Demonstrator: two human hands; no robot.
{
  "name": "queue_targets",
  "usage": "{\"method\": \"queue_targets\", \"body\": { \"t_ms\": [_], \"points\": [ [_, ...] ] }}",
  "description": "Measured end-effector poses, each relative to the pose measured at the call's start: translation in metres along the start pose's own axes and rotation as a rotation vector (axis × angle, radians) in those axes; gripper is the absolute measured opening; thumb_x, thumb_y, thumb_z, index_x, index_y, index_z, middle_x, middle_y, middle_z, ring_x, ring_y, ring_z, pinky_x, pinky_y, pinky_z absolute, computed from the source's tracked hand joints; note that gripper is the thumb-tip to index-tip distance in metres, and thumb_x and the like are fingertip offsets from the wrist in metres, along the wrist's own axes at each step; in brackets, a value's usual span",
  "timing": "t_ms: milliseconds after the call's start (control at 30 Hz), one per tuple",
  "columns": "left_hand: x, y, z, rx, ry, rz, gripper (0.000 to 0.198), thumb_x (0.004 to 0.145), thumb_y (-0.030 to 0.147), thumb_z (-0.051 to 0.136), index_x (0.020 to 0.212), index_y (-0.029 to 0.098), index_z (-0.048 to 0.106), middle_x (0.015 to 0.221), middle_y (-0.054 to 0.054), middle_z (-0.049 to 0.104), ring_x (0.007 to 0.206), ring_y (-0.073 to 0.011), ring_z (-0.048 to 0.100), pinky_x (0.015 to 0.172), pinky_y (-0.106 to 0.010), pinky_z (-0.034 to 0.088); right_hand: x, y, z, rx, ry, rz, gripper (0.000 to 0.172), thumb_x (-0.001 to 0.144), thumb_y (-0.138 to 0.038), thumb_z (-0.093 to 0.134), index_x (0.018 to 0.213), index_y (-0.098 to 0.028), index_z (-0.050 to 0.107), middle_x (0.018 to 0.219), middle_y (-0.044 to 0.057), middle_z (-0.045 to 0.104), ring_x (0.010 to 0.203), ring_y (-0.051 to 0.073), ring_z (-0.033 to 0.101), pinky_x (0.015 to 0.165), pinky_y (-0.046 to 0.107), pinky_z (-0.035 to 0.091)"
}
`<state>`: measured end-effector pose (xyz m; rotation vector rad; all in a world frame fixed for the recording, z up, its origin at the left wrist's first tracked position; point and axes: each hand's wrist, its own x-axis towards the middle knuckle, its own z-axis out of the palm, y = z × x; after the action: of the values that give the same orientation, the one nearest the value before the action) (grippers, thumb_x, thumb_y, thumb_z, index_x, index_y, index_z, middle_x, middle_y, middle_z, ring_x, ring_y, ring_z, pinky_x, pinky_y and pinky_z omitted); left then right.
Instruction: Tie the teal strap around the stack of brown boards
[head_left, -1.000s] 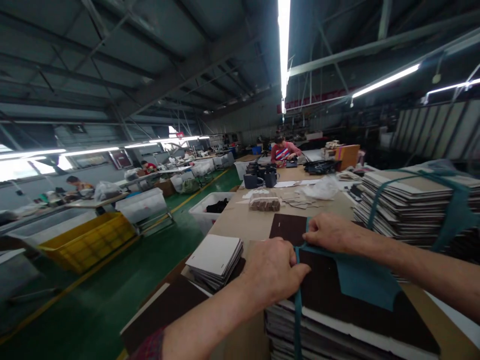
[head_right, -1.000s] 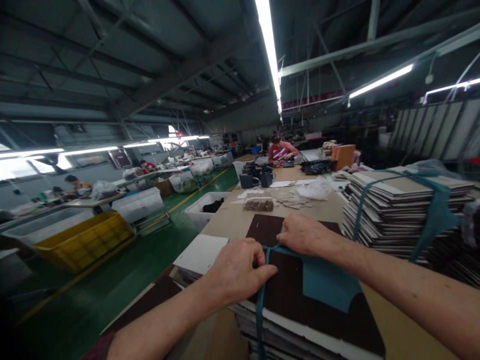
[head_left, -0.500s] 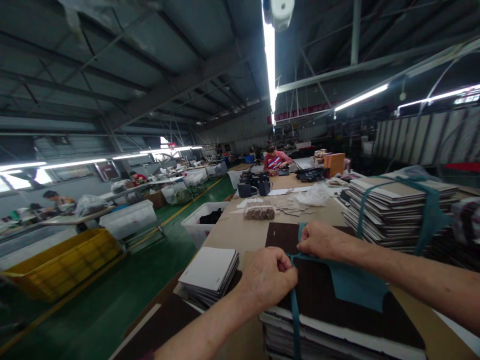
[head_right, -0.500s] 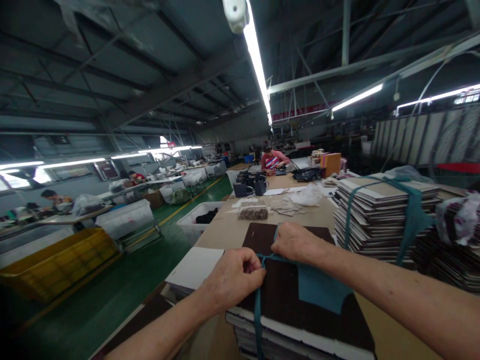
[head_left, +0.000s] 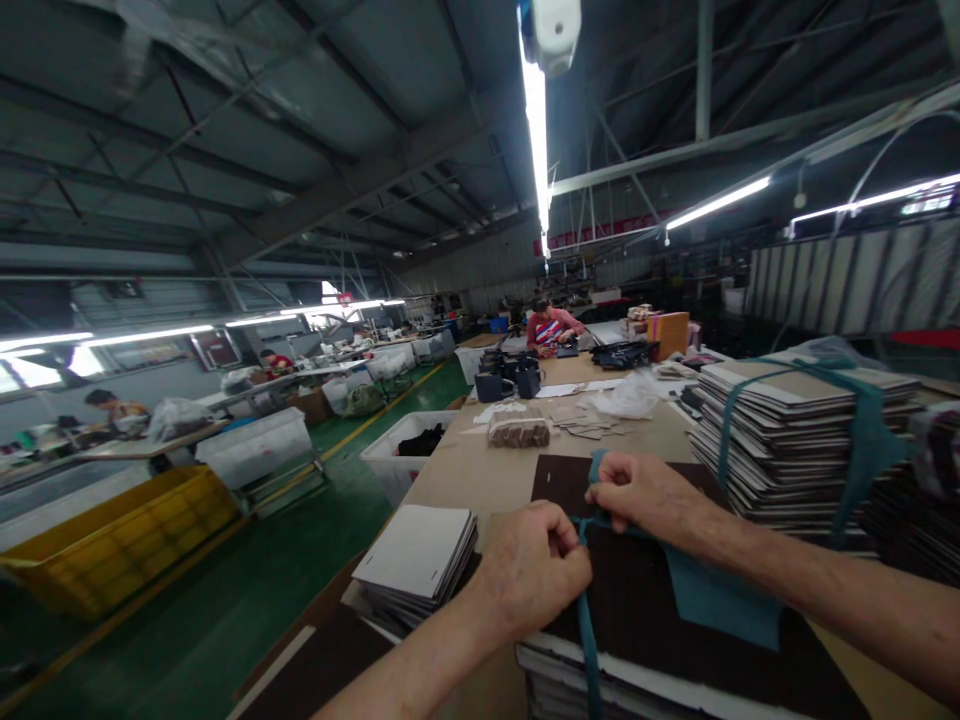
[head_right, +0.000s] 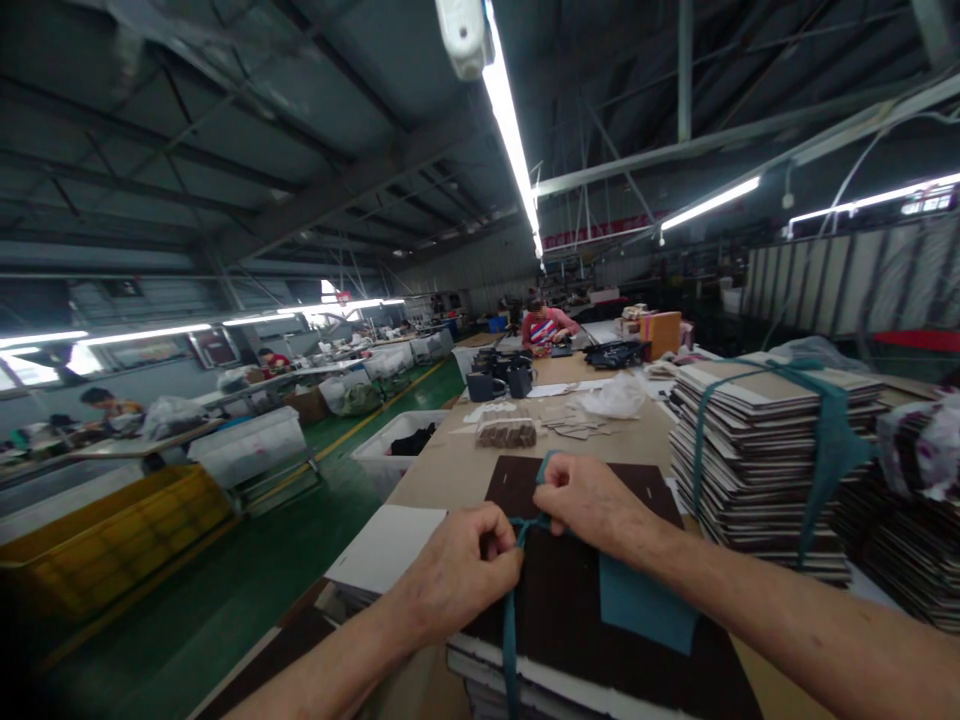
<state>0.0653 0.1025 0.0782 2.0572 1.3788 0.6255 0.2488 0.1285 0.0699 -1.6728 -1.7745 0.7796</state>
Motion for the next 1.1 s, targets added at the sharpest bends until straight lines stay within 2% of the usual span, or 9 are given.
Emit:
{"method": "queue_targets", "body": {
  "t_ms": [200,333,467,567,667,767,900,967,1100],
  "points": [
    [0.008,-0.007,-0.013,-0.116,-0.081,-0.051,0.005,0.065,0.022,0.055,0.069,0.020,0.055,0.056,0.005,0.048,0.052,-0.0098,0.040,0.047,-0.024,0.026,-0.005,0.006,0.003,0.505,-0.224,-0.100,0.021,0.082,-0.039,0.054,0.081,-0.021,0.043,0.082,0.000,0.072,0.034,0.003,0.040,0.033,0.016,0.020],
    [0.015,-0.013,-0.017,-0.268,-0.086,-0.047,0.008,0.063,0.023,0.057,0.069,0.018,0.057,0.060,0.003,0.054,0.055,-0.0084,0.042,0.047,-0.021,0.026,-0.004,0.007,0.002,0.499,-0.252,-0.104,0.024,0.083,-0.042,0.055,0.080,-0.021,0.043,0.078,0.000,0.071,0.033,0.003,0.041,0.031,0.015,0.022],
    [0.018,-0.012,-0.017,-0.618,-0.213,-0.190,0.019,0.068,0.025,0.058,0.085,0.016,0.060,0.055,0.003,0.055,0.043,-0.0053,0.034,0.040,-0.019,0.017,-0.003,0.006,0.003,0.452,-0.244,-0.105,0.023,0.085,-0.042,0.054,0.080,-0.021,0.046,0.075,-0.001,0.070,0.034,0.003,0.042,0.031,0.014,0.025],
    [0.018,-0.007,-0.015,-0.902,-0.247,-0.215,0.016,0.071,0.022,0.060,0.084,0.016,0.053,0.072,0.000,0.062,0.045,-0.0032,0.038,0.037,-0.018,0.013,-0.003,0.006,0.004,0.428,-0.233,-0.086,0.022,0.086,-0.042,0.052,0.080,-0.021,0.047,0.073,-0.001,0.069,0.035,0.003,0.042,0.031,0.014,0.023],
    [0.020,-0.005,-0.012,-1.003,-0.292,-0.184,0.016,0.079,0.027,0.059,0.082,0.016,0.048,0.083,-0.002,0.061,0.045,-0.0010,0.038,0.037,-0.018,0.010,-0.004,0.008,0.004,0.411,-0.234,-0.084,0.023,0.088,-0.042,0.050,0.080,-0.021,0.047,0.064,-0.003,0.065,0.034,0.004,0.037,0.032,0.015,0.022],
    [0.025,-0.007,-0.010,-0.840,-0.279,-0.069,0.019,0.090,0.035,0.049,0.083,0.018,0.044,0.070,0.005,0.052,0.040,-0.0013,0.028,0.039,-0.020,0.011,-0.004,0.011,0.004,0.396,-0.245,-0.108,0.025,0.091,-0.043,0.048,0.081,-0.021,0.048,0.056,-0.005,0.057,0.035,0.005,0.035,0.034,0.016,0.023],
    [0.034,-0.009,-0.015,-0.290,-0.252,0.166,0.016,0.092,0.030,0.044,0.080,0.020,0.041,0.064,0.006,0.048,0.052,-0.0070,0.039,0.050,-0.022,0.027,-0.004,0.012,0.005,0.418,-0.240,-0.193,0.024,0.093,-0.042,0.048,0.082,-0.020,0.046,0.071,-0.003,0.061,0.044,0.005,0.042,0.040,0.018,0.029],
    [0.037,-0.008,-0.019,-0.071,-0.235,0.257,0.014,0.091,0.027,0.045,0.080,0.021,0.041,0.066,0.006,0.047,0.061,-0.0096,0.042,0.057,-0.024,0.030,-0.004,0.012,0.005,0.360,-0.211,-0.230,0.023,0.093,-0.039,0.047,0.080,-0.020,0.047,0.070,-0.004,0.058,0.048,0.007,0.042,0.045,0.020,0.032],
    [0.042,-0.005,-0.020,0.112,-0.214,0.322,0.013,0.092,0.026,0.043,0.080,0.022,0.039,0.069,0.005,0.045,0.065,-0.0124,0.042,0.060,-0.028,0.028,-0.007,0.009,0.002,0.151,-0.101,-0.297,0.025,0.094,-0.030,0.045,0.072,-0.019,0.050,0.065,-0.003,0.051,0.060,0.010,0.045,0.059,0.024,0.035]
  ]
}}
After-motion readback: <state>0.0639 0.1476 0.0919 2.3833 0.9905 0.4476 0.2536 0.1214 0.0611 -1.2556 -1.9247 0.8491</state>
